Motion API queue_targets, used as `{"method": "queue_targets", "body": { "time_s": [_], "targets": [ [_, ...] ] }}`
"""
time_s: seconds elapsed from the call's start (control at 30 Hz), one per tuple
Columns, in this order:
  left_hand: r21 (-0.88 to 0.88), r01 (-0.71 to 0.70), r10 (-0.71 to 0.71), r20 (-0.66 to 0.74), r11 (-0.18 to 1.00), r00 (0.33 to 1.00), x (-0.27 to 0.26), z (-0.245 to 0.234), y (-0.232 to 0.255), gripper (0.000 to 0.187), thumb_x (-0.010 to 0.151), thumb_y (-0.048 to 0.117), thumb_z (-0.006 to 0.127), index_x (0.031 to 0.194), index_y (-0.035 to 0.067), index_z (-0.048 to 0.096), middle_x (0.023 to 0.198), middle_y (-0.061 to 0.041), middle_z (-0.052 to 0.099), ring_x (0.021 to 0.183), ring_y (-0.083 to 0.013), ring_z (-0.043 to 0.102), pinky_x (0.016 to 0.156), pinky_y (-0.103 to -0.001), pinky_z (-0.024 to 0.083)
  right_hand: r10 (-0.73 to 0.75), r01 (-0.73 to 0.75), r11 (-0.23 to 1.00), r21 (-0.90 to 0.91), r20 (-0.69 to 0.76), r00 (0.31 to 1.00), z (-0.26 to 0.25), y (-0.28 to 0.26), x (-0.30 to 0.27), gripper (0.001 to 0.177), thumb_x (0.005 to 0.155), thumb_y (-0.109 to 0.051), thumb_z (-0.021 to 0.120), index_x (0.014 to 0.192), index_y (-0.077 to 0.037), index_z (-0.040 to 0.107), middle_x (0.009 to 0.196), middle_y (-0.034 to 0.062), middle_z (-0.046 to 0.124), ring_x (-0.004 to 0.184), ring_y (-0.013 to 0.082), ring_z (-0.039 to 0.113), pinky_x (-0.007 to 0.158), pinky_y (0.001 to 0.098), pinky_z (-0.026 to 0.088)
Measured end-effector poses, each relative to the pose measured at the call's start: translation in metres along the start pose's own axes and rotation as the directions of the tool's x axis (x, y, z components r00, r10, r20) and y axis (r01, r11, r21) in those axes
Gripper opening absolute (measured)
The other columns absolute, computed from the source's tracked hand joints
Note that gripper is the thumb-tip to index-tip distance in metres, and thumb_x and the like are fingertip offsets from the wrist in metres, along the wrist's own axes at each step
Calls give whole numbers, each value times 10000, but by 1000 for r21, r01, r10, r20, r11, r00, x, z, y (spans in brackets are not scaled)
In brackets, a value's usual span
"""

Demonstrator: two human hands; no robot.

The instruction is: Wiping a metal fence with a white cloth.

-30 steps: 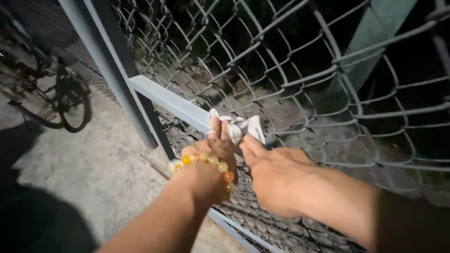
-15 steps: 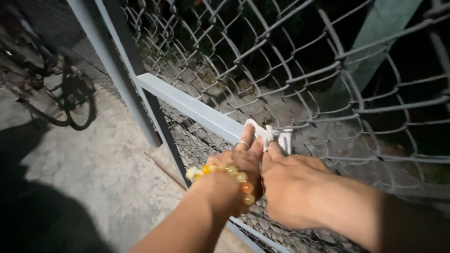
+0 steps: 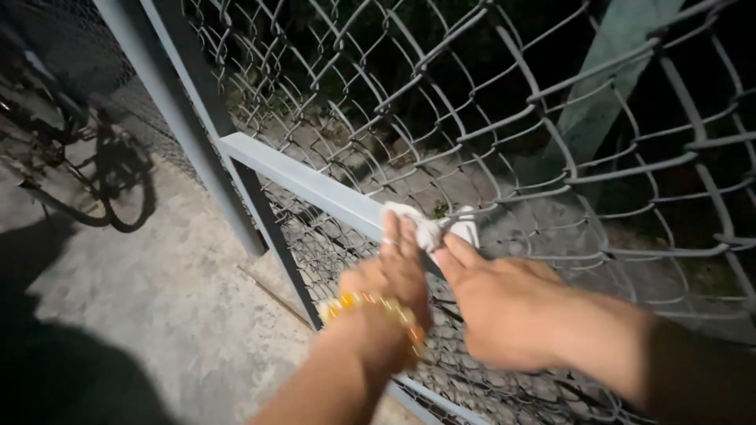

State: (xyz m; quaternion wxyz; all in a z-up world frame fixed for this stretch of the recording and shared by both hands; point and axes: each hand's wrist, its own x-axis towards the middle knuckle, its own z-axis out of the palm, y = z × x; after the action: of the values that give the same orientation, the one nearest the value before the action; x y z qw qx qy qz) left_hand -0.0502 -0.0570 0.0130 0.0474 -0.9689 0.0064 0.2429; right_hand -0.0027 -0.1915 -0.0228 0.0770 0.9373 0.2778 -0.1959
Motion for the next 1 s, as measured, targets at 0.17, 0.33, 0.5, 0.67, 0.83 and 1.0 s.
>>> {"method": "queue_targets", "body": {
  "time_s": [0.17,0.33,0.5,0.67,0.83,1.0],
  "targets": [
    [-40,-2,-4,-141,999,990,26,20,7,1045,888,227,688,1614,-77,0,1682,-340,-96,1223,-290,633,925,-393,551,57,-56,998,-19,79,995,-15,-17,-34,946,804,-1,516,1637,-17,68,1736,129,42,1416,318,466,1169,413,387],
    [-203,-35,16,-96,978,995,9,9,10,879,1011,176,577,1639,-31,-4,1718,-300,-114,1194,-328,659,917,-427,569,95,-89,995,-46,157,983,-34,-31,-25,918,828,24,481,1640,-19,55,1756,134,-66,1440,283,465,1200,372,392],
    [89,-67,84,-200,994,976,51,15,-22,1097,873,303,782,1561,-139,50,1611,-431,2,1310,-394,540,1005,-395,510,49,-50,999,7,76,996,-47,-34,-12,860,868,-45,495,1634,-42,105,1745,86,43,1442,344,415,1186,424,363],
    [54,-82,84,-46,995,995,26,21,34,989,944,290,698,1625,-52,68,1639,-334,84,1301,-368,533,944,-413,562,108,-107,994,-16,140,984,-8,-6,-38,902,856,-81,512,1642,-5,76,1670,181,200,1238,291,631,1050,377,524],
    [-101,-45,45,-5,994,999,3,-5,34,948,1019,243,626,1655,-6,-31,1713,-303,-176,1201,-325,657,899,-374,585,91,-88,996,-32,97,991,-1,2,-26,879,850,-138,562,1618,0,158,1582,213,261,1193,290,669,1008,379,555],
    [102,8,-5,-28,995,1000,25,-6,5,1175,883,344,762,1625,-89,-40,1681,-357,-111,1277,-298,587,960,-358,544,-121,110,991,-75,-153,981,8,21,32,911,762,-87,617,1585,-17,232,1678,157,185,1303,399,517,1010,518,449]
  ]
}}
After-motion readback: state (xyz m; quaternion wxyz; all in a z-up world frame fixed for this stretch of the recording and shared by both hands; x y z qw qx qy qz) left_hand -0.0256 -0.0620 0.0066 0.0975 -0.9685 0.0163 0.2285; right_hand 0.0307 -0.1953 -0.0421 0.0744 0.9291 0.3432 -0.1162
